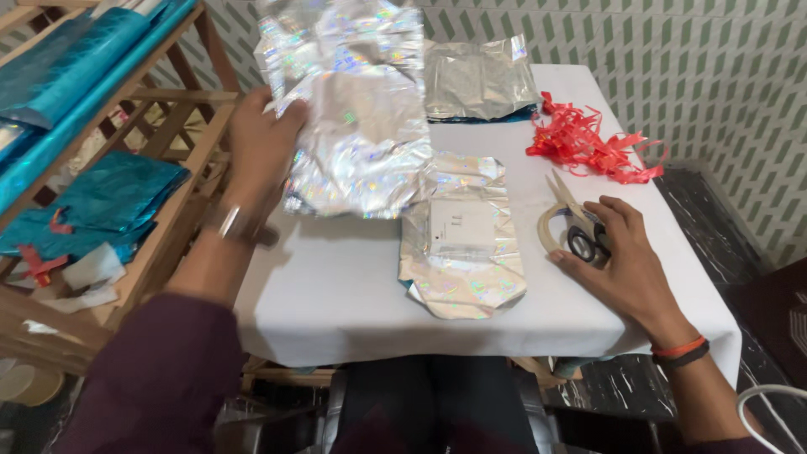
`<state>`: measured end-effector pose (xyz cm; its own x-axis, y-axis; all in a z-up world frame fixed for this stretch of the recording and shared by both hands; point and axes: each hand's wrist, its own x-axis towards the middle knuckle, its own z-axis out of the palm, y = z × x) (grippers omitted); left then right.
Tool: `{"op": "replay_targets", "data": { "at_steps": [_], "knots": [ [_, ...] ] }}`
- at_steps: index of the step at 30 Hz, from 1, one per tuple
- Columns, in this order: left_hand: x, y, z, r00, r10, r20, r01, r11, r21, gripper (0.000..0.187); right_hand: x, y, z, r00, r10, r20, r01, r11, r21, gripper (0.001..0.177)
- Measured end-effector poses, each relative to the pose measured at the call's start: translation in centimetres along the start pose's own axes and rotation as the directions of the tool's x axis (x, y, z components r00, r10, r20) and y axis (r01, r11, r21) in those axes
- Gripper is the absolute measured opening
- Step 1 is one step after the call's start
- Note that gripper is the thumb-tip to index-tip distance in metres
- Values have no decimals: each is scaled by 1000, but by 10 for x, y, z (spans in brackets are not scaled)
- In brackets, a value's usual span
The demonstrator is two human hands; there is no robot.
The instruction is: The person wraps a small white box with blue metallic wrapping paper at a table. They place the box on a cut piece of paper, fold the paper over the box, press the folds flat, and use tape and scissors to secure the paper as they fold the ends closed.
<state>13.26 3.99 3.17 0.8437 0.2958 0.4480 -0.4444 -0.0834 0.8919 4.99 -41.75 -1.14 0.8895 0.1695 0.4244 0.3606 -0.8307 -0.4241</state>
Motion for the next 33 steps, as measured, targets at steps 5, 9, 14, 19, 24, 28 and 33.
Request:
{"op": "replay_targets", "data": {
  "at_steps": [5,9,14,19,24,28,33],
  "knots": [
    [84,-50,27,998,46,-34,-32,942,335,32,1,-2,-2,999,34,15,-34,999,12,83],
    [124,-77,9,991,124,-54,-78,849,522,36,3,-5,-3,995,93,44,-94,995,26,82],
    [142,-90,-22,963,269,-21,-207,789,579,35,3,-5,-3,991,124,58,-124,992,10,82],
    [126,-93,-55,941,337,-5,-243,689,682,30,2,-3,-2,996,79,36,-79,997,1,82],
    [113,-98,-56,944,329,-30,-233,726,647,25,1,-2,0,997,65,29,-64,998,-21,82],
    [108,-98,-40,952,306,19,-290,879,379,24,2,-3,-1,999,30,19,-30,1000,-5,82],
    [102,-80,-13,881,472,33,-440,794,419,16,1,4,1,998,53,25,-54,997,50,82]
  ]
}}
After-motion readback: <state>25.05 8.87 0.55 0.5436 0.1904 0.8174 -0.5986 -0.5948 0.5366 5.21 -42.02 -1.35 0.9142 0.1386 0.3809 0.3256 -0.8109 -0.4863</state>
